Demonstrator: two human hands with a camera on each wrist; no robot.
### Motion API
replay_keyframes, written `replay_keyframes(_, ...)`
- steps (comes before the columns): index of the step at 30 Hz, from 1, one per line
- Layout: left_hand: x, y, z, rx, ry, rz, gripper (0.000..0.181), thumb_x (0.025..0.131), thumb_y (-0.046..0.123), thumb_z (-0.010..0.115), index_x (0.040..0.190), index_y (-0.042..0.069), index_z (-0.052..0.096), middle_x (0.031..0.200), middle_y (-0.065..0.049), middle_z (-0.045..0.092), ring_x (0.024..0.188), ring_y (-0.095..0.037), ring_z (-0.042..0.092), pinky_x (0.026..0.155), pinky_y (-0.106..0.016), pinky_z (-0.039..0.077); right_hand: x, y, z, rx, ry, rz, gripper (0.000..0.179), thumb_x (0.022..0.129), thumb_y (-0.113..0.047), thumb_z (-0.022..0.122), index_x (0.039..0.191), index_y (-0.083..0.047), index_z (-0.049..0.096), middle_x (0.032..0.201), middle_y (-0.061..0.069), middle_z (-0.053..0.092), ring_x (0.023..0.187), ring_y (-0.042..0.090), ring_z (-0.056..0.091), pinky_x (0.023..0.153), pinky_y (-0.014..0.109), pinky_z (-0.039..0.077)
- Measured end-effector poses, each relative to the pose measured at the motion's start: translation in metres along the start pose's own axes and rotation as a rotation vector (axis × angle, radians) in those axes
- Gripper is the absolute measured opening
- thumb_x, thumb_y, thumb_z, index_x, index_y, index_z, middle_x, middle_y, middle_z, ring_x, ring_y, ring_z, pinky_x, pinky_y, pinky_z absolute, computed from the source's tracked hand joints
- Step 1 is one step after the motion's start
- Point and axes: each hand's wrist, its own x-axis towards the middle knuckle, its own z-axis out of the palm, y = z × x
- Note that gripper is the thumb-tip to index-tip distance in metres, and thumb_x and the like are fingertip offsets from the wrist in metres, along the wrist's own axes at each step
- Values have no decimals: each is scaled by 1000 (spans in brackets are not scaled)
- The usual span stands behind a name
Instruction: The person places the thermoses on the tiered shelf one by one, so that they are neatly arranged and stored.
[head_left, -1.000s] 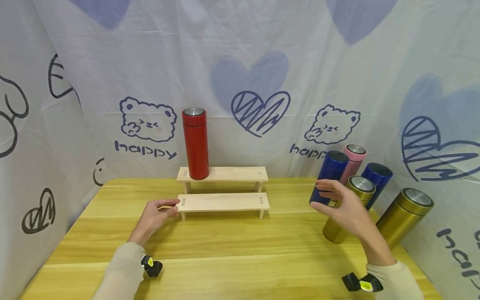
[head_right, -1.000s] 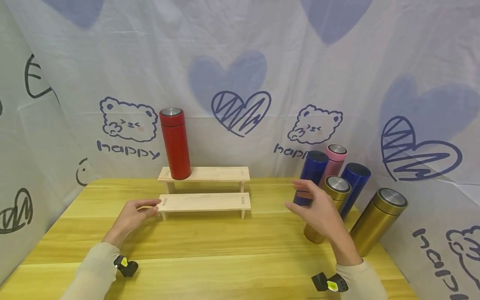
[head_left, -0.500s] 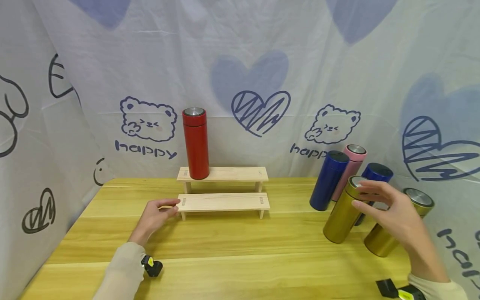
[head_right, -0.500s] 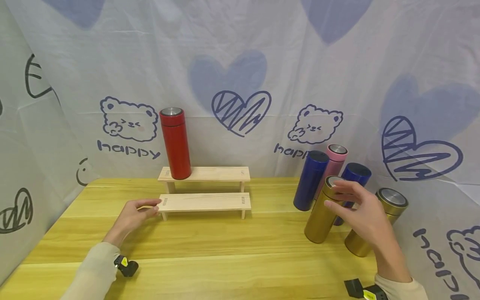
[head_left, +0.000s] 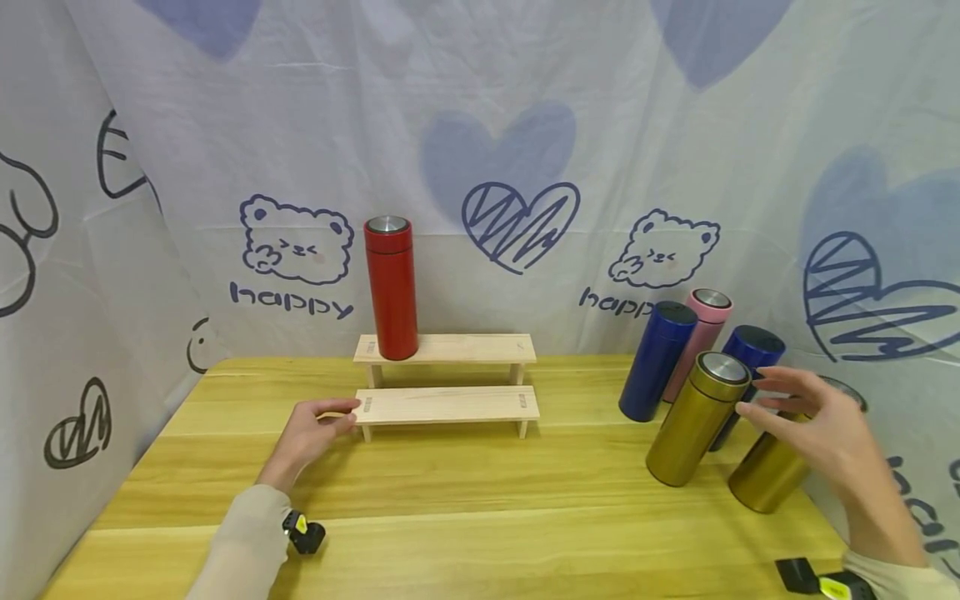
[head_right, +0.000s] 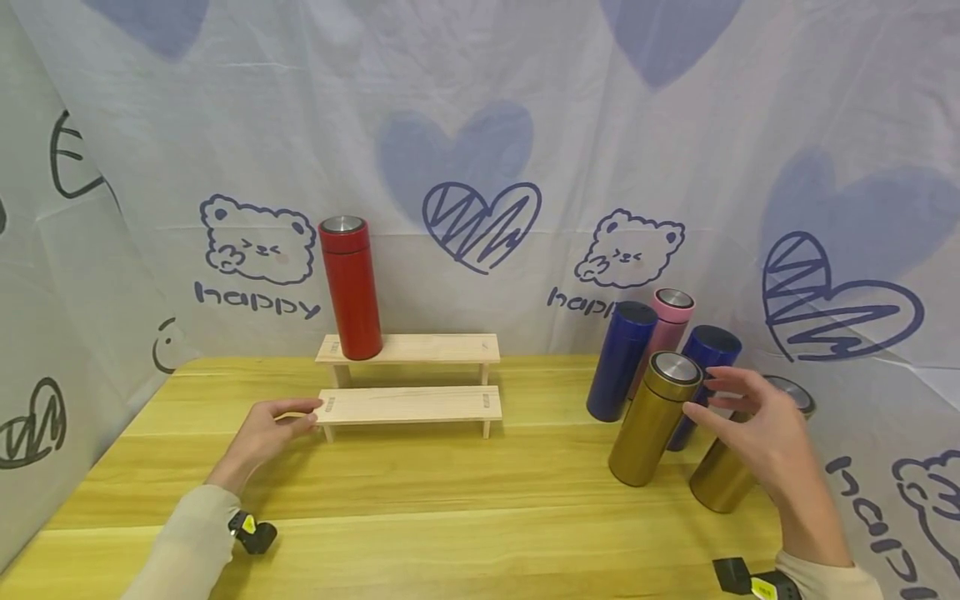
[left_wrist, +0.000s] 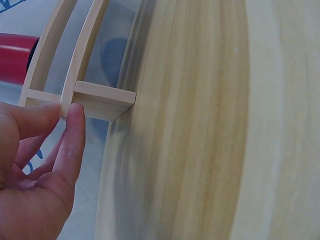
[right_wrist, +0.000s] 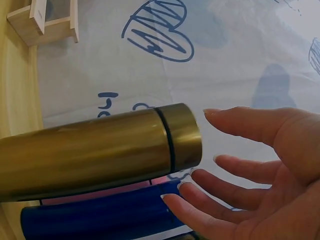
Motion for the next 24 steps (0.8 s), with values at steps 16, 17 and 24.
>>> replay_keyframes(16,-1,2,-2,4,11,2,35,101,10,64,136,2,66,142,-24,63,104,-22,75,95,-30,55,14,27,32,49,-150,45,89,94,-44,74,152,11,36,147,37,50,127,52,59,90,51,58)
replay_keyframes(17,-1,2,-2,5,12,4,35,101,10,64,135,2,67,141,-24,63,103,-22,75,94,-30,55,15,29,35,59,-164,51,90,94,-45,74,153,11,34,147,38,50,127,52,58,91,51,59)
replay_keyframes(24,-1,-1,0,-11,14,17,34,101,7,64,133,0,67,140,-25,63,102,-22,75,89,-25,56,20,39,50,98,-232,103,99,93,-46,75,156,11,25,149,38,46,131,53,55,93,46,58)
